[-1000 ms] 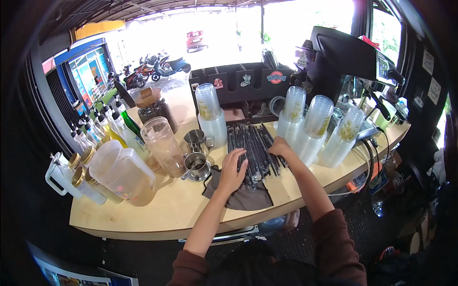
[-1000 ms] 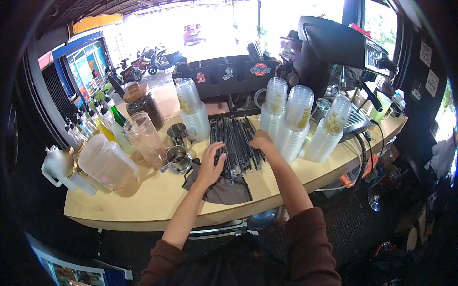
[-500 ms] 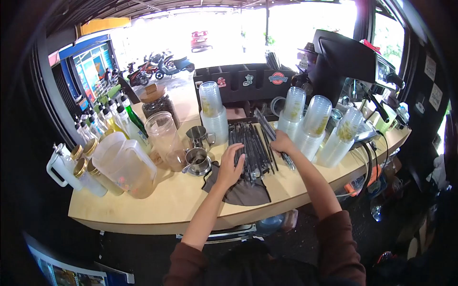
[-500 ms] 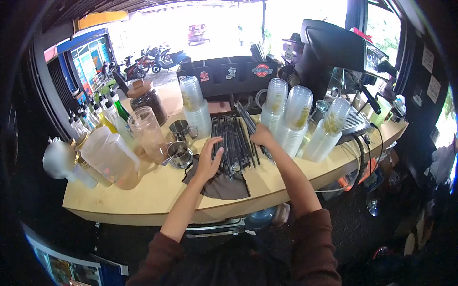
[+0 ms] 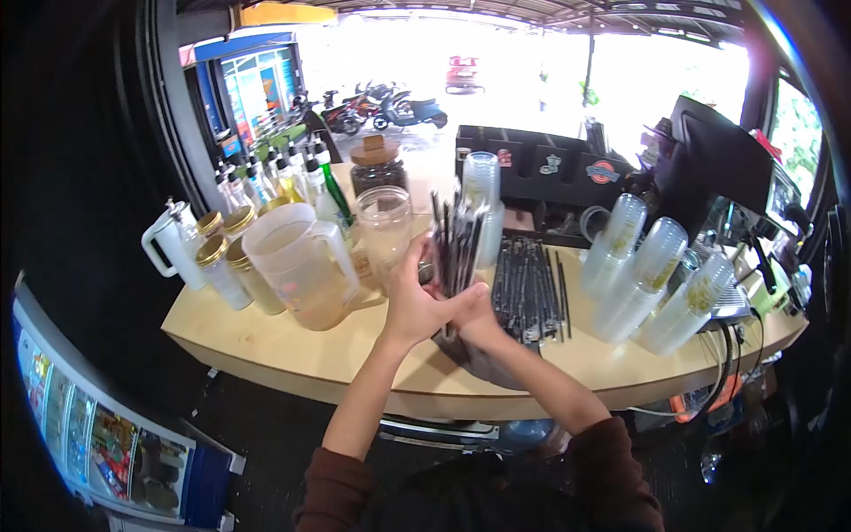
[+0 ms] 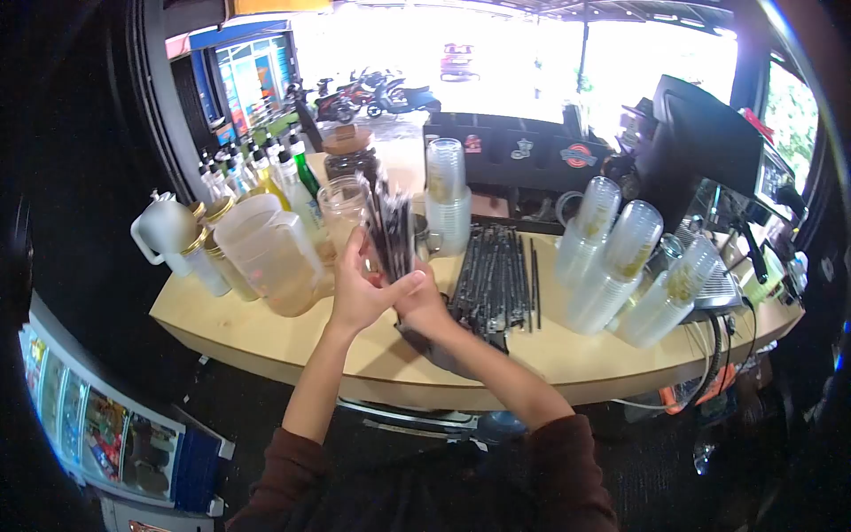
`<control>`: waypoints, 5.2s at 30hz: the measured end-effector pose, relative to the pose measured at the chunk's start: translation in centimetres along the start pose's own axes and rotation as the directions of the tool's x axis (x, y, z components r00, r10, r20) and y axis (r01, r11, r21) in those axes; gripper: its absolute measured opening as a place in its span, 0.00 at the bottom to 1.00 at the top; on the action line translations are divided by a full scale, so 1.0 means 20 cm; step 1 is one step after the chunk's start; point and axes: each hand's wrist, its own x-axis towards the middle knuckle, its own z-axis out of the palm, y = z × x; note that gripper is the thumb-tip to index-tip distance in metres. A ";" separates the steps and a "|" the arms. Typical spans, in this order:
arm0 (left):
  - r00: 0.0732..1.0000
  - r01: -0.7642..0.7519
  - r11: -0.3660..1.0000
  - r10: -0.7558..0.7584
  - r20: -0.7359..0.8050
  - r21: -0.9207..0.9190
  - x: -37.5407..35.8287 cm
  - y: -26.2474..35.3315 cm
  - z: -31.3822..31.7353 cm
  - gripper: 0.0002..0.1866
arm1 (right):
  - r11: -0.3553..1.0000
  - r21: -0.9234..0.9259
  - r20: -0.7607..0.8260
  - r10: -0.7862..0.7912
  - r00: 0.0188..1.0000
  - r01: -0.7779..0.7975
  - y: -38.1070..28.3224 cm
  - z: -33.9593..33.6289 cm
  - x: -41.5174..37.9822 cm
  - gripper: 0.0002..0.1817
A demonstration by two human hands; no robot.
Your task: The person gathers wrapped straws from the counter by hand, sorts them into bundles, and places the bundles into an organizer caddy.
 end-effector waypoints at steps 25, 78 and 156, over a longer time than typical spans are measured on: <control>0.964 0.263 0.963 -0.258 0.069 -0.058 -0.29 -0.20 -0.10 0.08 | 0.589 -0.457 0.621 -0.325 0.713 0.667 -0.33 0.03 0.11 0.35; 0.826 0.556 0.630 -0.347 0.444 -0.542 -0.31 -0.01 0.37 0.12 | 0.976 -0.134 -0.017 0.168 0.986 -0.169 -0.43 -0.52 -0.21 0.08; 0.732 0.677 0.619 -0.513 0.448 -0.398 -0.23 -0.07 0.28 0.10 | 0.985 -0.056 -0.176 0.154 0.972 -0.166 -0.28 -0.45 -0.19 0.12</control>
